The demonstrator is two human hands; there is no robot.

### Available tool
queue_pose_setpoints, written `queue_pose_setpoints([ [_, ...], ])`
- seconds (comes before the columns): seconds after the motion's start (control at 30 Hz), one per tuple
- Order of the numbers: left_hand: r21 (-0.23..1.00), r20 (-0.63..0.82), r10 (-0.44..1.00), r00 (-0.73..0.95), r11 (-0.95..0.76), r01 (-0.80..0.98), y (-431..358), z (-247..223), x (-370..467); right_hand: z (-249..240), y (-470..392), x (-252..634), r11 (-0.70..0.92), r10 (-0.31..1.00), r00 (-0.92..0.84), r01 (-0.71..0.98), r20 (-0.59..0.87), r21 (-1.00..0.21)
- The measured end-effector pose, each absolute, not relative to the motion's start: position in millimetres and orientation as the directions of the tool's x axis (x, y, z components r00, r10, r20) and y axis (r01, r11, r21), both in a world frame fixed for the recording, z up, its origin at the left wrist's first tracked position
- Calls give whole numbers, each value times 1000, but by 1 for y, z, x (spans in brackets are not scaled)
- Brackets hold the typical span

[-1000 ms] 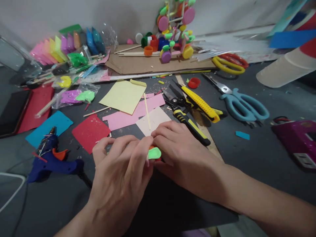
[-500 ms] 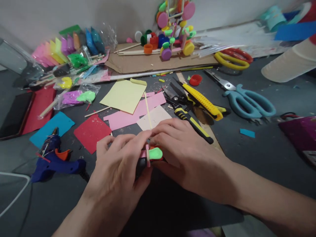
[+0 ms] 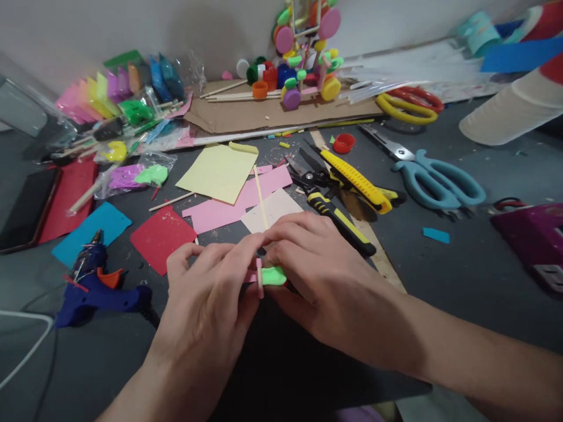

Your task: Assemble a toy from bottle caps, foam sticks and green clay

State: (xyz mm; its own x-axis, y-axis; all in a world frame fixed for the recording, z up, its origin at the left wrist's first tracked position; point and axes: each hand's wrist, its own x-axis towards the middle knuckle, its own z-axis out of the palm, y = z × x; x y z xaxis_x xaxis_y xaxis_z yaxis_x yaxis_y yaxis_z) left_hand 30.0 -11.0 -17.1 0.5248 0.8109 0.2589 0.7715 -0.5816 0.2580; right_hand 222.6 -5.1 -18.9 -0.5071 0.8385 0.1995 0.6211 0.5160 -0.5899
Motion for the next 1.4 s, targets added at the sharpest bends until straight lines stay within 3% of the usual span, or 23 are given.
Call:
queue_pose_setpoints([
  [0.63,179,294,780,553,-613,770,-13,-20,32,-25,-6,219,527,834,-501,599,231,-603],
  [1.4,253,285,785,549,-614,747,-12,-20,30,-22,-9,218,507,852,-473,640,224,-577],
])
